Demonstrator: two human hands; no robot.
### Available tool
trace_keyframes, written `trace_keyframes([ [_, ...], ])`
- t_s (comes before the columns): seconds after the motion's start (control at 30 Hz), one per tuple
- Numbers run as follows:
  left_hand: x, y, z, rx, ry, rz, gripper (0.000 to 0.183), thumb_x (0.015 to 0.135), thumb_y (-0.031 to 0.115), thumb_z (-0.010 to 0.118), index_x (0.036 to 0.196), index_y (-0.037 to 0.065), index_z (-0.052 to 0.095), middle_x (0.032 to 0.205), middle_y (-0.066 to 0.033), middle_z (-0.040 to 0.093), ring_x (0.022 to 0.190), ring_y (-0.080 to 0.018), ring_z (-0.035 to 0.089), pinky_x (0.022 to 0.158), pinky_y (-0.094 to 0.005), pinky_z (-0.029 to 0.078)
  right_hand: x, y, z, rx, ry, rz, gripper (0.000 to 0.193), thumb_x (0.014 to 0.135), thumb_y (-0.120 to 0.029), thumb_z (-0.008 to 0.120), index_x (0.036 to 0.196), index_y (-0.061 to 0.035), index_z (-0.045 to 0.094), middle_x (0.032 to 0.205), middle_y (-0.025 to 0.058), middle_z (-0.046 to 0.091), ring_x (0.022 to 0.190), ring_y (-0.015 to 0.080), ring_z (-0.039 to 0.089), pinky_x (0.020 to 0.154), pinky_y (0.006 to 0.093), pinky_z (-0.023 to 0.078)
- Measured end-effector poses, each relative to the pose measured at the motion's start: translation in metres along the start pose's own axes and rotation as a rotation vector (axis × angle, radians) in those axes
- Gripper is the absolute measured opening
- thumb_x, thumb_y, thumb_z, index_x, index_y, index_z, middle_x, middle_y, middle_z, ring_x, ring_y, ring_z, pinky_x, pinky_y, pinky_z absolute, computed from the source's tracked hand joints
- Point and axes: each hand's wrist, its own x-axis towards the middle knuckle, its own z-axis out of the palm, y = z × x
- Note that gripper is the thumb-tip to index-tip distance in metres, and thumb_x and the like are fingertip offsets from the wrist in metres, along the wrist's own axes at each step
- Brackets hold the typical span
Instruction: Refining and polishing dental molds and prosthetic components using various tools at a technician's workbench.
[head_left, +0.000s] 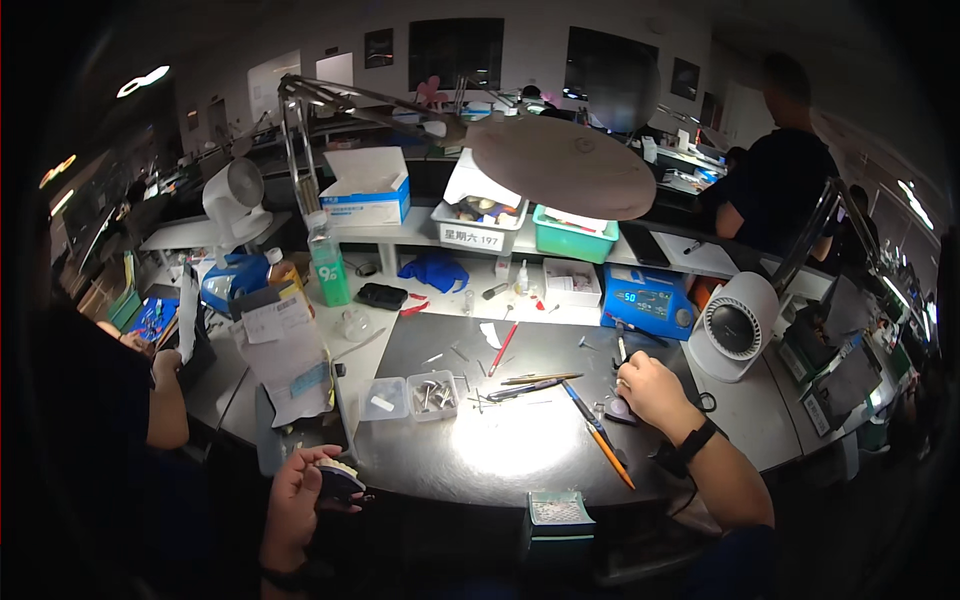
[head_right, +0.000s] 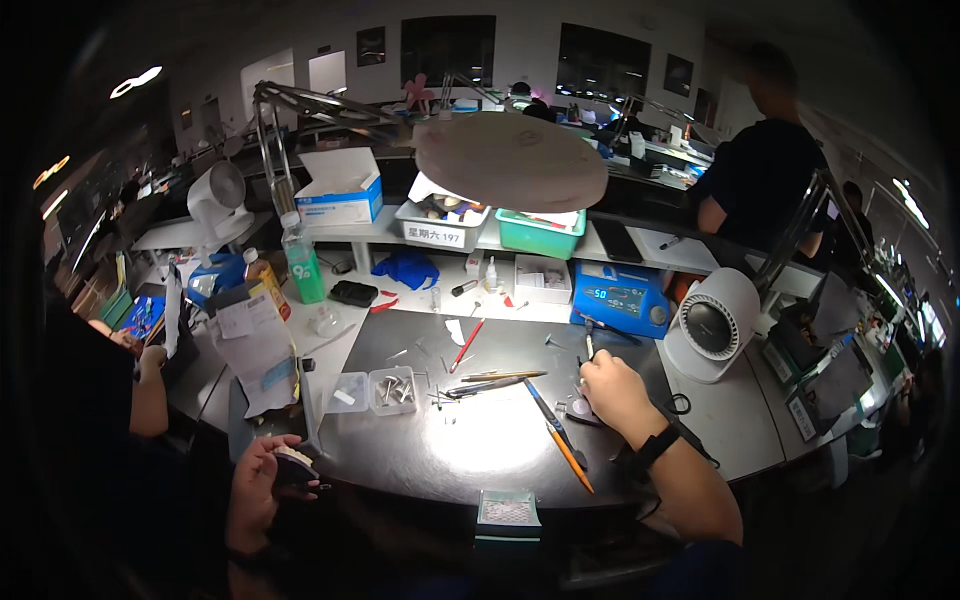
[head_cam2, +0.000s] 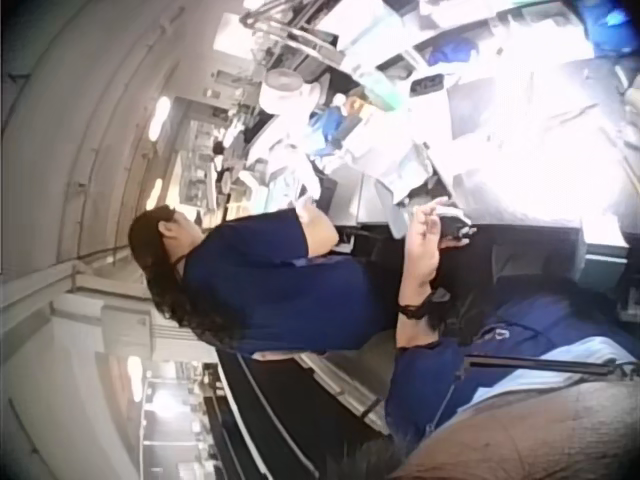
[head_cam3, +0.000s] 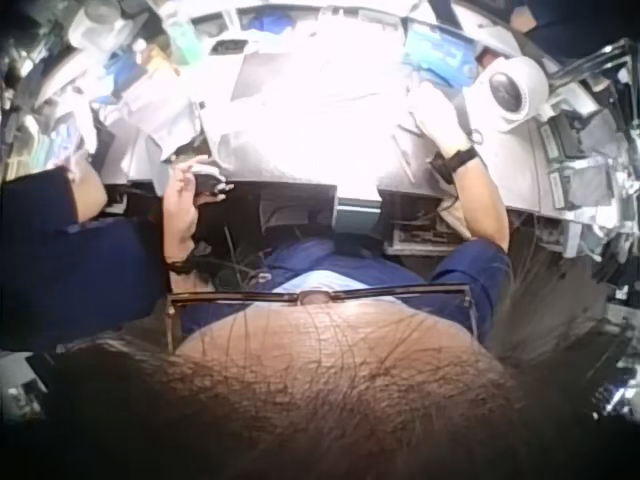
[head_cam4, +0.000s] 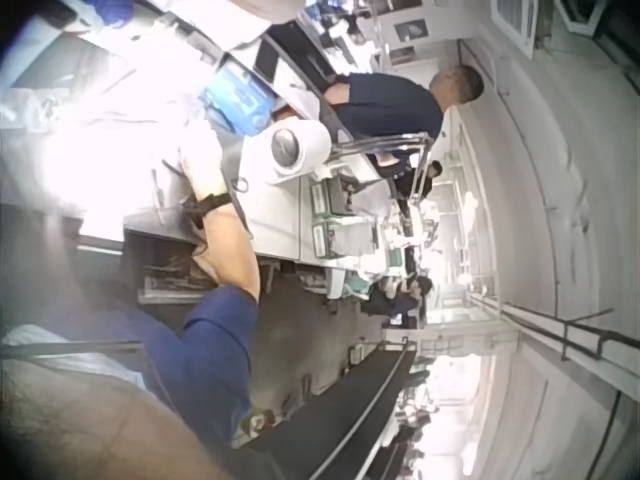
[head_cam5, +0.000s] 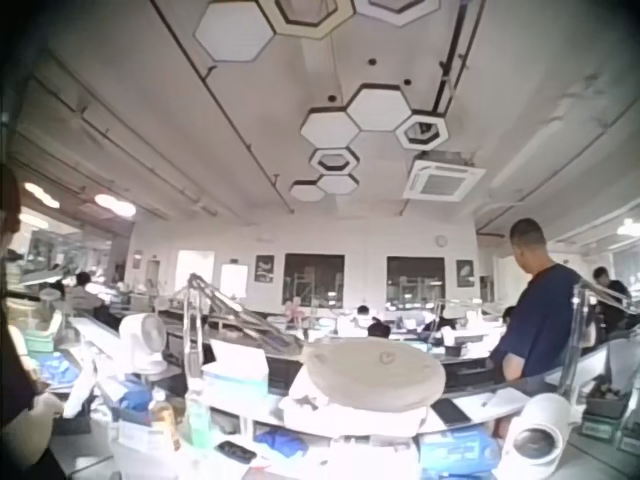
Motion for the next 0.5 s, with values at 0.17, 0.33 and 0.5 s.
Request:
trace_keyframes([
  [0.17, -0.024, 0.034, -0.014, -0.089, 0.087, 0.204, 0.055, 0.098, 0.045, 0.069, 0.121, -0.001, 0.051, 0.128, -0.0196, 0.059, 0.1, -0.0242, 0.07, 0.082, -0.0397, 0.064, -0.001, 0.011, -0.003, -0.092, -0.143, 0.067, 0.02, 0.088, -0.022, 0.077, 0.096, -0.0063, 0.068, 0.101, 0.0135, 0.062, 0.097, 0.0358, 0.065, 0.083, 0.0467, 0.054],
  [0.33, -0.001, 0.048, -0.056, 0.673, 0.239, 0.444, 0.035, 0.078, 0.008, 0.085, 0.103, 0.0, 0.062, 0.109, -0.0119, 0.068, 0.091, -0.02, 0.068, 0.087, -0.0323, 0.053, 0.021, -0.011, -0.023, 0.007, 0.048, -0.049, 0.016, 0.09, -0.014, 0.074, 0.091, -0.0022, 0.063, 0.098, 0.0171, 0.06, 0.09, 0.0388, 0.064, 0.079, 0.0475, 0.052],
  [0.5, 0.041, 0.035, -0.079, 1.052, 0.12, 0.358, 0.038, 0.068, 0.008, 0.088, 0.095, 0.0, 0.063, 0.092, -0.015, 0.066, 0.086, -0.0338, 0.068, 0.078, -0.0382, 0.054, 0.089, -0.134, -0.078, 0.338, 0.009, -0.328, 0.011, 0.091, -0.008, 0.071, 0.096, -0.0026, 0.064, 0.098, 0.0143, 0.061, 0.087, 0.0365, 0.065, 0.077, 0.0435, 0.054],
])
